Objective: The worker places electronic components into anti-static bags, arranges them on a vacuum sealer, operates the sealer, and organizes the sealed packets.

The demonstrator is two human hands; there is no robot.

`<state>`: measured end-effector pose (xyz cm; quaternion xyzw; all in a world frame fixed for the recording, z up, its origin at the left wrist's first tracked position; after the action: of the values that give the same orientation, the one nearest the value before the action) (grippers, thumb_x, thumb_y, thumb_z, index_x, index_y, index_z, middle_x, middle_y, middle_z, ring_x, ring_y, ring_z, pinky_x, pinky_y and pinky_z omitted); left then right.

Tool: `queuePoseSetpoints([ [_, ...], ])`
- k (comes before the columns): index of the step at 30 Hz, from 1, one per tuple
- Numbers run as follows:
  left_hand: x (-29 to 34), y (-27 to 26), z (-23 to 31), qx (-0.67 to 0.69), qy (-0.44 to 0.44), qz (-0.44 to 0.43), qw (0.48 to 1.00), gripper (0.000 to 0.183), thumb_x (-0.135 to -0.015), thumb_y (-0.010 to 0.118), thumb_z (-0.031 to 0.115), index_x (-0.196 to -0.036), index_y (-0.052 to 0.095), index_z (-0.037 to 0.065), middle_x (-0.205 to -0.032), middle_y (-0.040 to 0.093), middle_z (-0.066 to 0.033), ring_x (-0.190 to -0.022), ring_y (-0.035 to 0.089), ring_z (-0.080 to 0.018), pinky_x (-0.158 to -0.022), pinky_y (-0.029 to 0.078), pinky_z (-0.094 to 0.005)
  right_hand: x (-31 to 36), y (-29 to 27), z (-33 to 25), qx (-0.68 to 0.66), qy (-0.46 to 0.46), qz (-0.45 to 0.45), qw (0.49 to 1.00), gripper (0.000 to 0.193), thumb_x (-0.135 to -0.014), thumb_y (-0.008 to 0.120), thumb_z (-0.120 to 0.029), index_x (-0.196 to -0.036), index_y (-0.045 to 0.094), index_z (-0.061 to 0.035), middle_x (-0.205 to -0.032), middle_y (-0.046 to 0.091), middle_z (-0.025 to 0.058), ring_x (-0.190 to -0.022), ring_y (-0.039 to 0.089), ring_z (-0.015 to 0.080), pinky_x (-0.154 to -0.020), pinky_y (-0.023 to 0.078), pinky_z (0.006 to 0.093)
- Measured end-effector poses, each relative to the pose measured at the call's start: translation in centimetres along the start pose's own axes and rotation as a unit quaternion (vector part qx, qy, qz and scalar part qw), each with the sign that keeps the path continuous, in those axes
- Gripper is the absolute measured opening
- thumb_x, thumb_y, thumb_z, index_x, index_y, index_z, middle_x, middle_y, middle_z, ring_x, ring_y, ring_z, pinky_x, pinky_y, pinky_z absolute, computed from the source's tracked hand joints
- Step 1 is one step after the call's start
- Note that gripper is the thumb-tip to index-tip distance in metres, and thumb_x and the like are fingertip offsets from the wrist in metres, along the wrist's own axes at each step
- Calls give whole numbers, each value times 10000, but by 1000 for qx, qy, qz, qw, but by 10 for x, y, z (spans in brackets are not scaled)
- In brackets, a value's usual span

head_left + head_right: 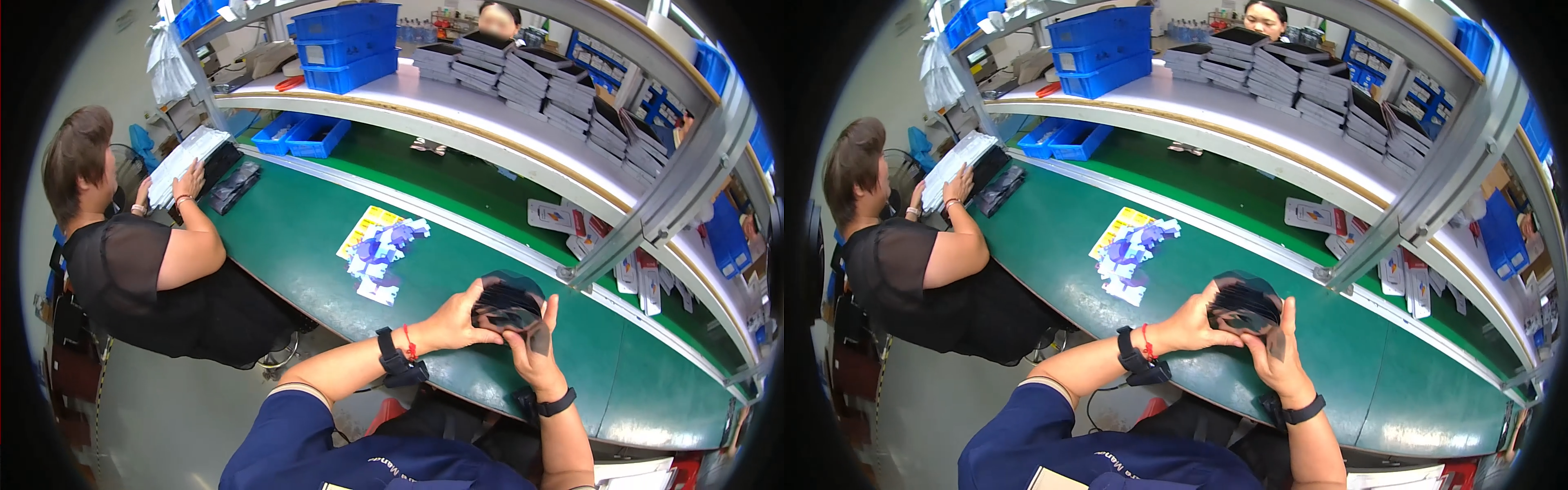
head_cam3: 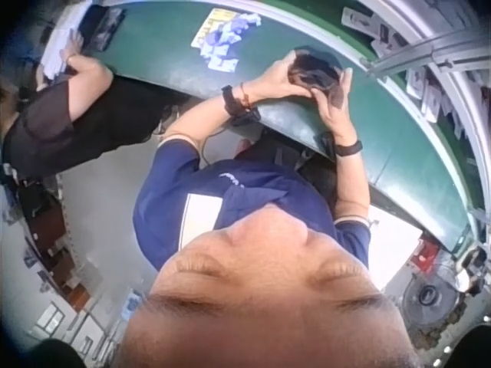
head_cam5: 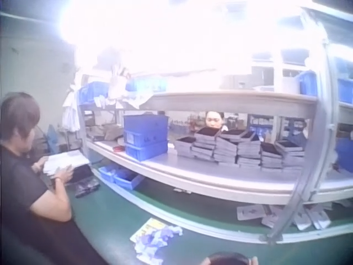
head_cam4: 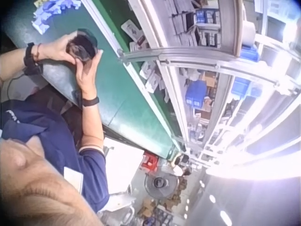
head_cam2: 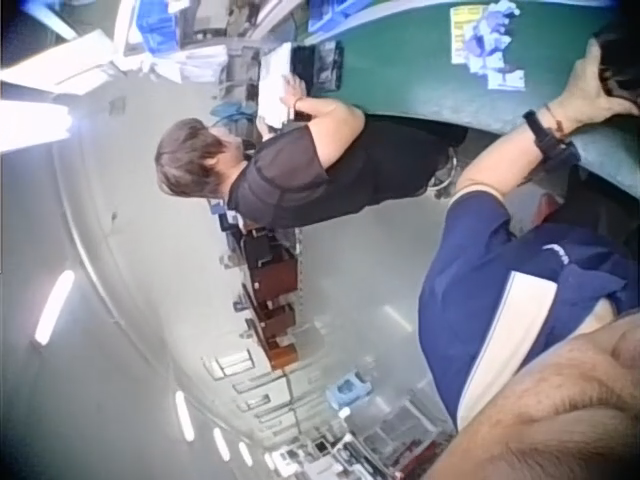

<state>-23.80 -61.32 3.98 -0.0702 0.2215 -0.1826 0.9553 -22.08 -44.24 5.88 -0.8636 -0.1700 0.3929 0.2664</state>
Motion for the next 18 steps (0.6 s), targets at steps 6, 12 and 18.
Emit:
queuePoseSetpoints([
  [6,6,-4,-8,-9,-118,-42,992,903,-681,772,120,-1362,188,18,-1108,551,-180,-968,587,-248,-828,475,-332,-6,11,11,-222,152,80,960,1102,-747,654,38,-1396,-221,-126,-1122,524,131,-921,589,221,-836,486,334],
  [12,6,3,-15,-29,-66,-40,997,836,-709,753,108,-1340,214,0,-962,586,-109,-823,604,-180,-740,491,-306,6,26,24,-302,258,59,916,647,-695,750,-11,-1217,369,20,-895,624,80,-828,617,157,-776,510,295],
  [18,16,8,-9,-67,-10,-26,997,800,-707,749,142,-1317,254,-4,-1152,530,-184,-1025,568,-277,-873,458,-354,21,23,10,-185,183,75,963,708,-661,773,10,-1227,347,12,-1168,503,124,-1028,557,188,-853,502,314],
])
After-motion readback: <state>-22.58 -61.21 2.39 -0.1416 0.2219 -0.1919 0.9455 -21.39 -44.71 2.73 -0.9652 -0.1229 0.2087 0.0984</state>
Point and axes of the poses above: each hand's wrist, its own x-axis away from the middle knuckle, its own y-axis out of the palm, z = x × y, the point moved 3 cm from there along -x, towards the middle knuckle
